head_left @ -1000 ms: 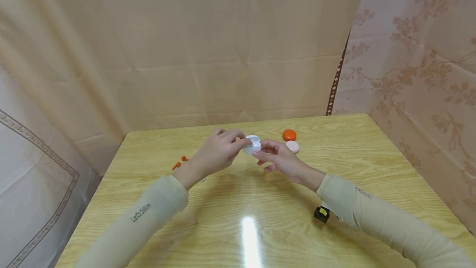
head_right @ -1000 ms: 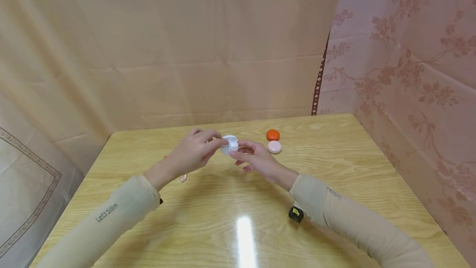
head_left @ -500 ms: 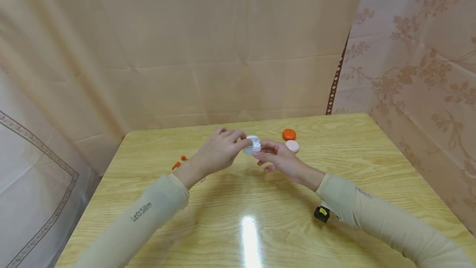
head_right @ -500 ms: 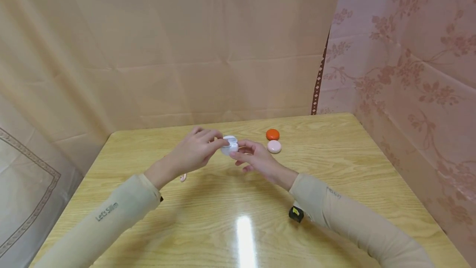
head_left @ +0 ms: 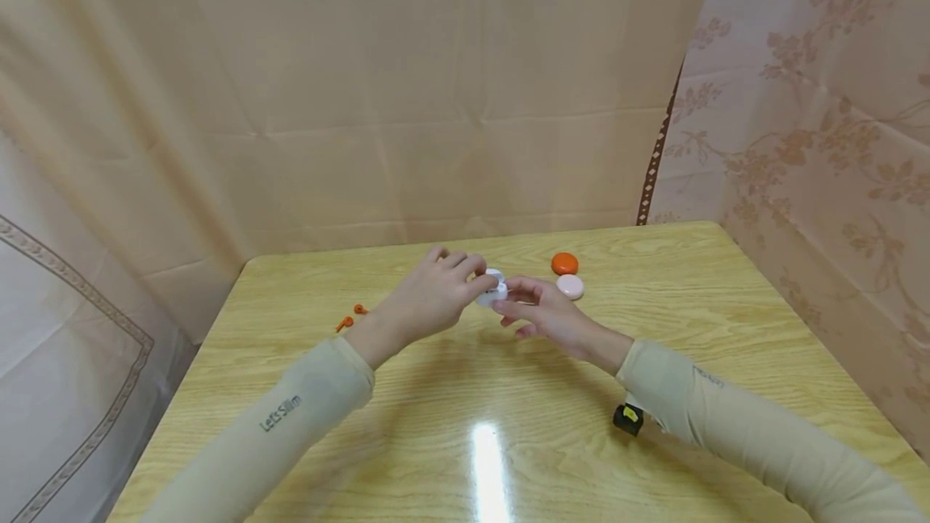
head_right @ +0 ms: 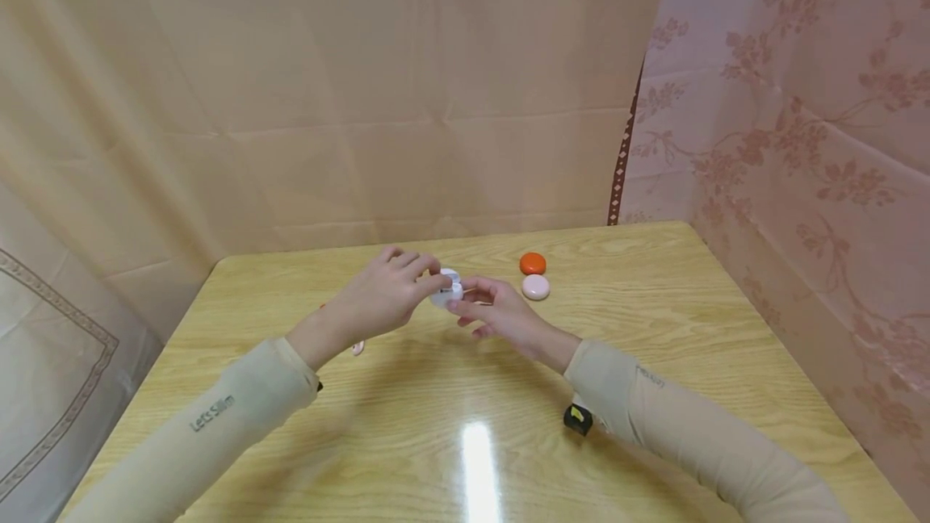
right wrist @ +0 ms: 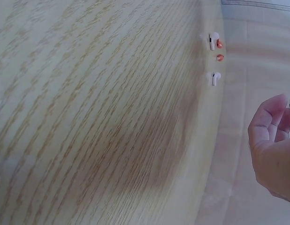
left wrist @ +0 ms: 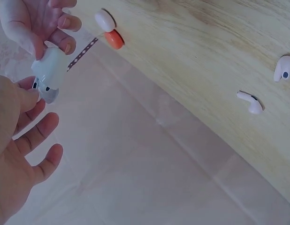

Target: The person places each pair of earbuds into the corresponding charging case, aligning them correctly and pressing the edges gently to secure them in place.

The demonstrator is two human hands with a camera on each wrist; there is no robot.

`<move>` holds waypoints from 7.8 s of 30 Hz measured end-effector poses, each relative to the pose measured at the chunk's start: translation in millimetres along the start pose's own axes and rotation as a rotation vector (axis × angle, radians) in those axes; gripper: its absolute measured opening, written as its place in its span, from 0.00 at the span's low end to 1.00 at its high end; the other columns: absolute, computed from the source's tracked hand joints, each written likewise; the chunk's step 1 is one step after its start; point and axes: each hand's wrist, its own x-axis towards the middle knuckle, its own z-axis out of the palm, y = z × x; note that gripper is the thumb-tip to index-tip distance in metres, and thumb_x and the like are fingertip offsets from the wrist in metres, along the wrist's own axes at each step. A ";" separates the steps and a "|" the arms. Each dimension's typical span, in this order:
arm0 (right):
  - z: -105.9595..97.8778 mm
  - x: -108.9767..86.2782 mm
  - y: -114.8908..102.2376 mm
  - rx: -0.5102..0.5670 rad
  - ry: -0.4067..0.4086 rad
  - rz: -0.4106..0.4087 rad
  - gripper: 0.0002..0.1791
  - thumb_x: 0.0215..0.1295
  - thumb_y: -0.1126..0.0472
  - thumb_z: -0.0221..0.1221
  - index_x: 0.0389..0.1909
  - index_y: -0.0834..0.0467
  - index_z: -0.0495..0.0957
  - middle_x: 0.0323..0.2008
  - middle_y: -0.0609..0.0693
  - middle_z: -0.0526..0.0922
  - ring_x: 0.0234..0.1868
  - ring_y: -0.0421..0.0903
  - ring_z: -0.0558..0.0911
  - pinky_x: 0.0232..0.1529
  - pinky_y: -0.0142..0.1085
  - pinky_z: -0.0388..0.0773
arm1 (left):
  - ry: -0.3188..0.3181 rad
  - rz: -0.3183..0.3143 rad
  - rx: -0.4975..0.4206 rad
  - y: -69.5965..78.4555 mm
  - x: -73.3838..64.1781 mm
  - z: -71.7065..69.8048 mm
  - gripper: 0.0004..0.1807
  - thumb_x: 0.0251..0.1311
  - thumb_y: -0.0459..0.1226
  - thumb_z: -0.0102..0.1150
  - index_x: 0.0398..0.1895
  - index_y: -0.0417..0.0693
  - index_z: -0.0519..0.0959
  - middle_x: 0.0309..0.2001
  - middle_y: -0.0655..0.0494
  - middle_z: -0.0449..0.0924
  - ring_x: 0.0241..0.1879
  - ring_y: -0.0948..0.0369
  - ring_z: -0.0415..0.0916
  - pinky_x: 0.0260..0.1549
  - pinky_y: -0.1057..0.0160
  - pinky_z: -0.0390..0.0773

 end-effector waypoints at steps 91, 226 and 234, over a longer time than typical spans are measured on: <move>-0.6 -3.2 6.2 0.019 -0.009 -0.007 0.26 0.71 0.57 0.64 0.66 0.60 0.72 0.56 0.54 0.80 0.50 0.59 0.80 0.38 0.36 0.83 | -0.115 0.050 0.044 -2.2 20.2 -7.5 0.17 0.61 0.31 0.70 0.51 0.59 0.86 0.46 0.59 0.82 0.44 0.57 0.79 0.44 0.57 0.76; 9.7 -6.9 1.9 0.104 -0.032 0.048 0.26 0.76 0.44 0.55 0.62 0.61 0.74 0.52 0.53 0.78 0.41 0.47 0.82 0.33 0.34 0.80 | -0.088 -0.753 -1.134 21.9 -34.9 39.7 0.19 0.77 0.53 0.49 0.51 0.50 0.81 0.41 0.52 0.82 0.46 0.45 0.79 0.37 0.57 0.76; 11.0 -5.8 0.4 0.122 -0.016 0.056 0.29 0.76 0.42 0.54 0.64 0.61 0.73 0.51 0.53 0.78 0.39 0.45 0.82 0.33 0.33 0.80 | -0.090 -0.765 -1.152 22.5 -34.0 38.0 0.19 0.77 0.51 0.50 0.50 0.47 0.81 0.40 0.52 0.81 0.46 0.42 0.78 0.35 0.58 0.75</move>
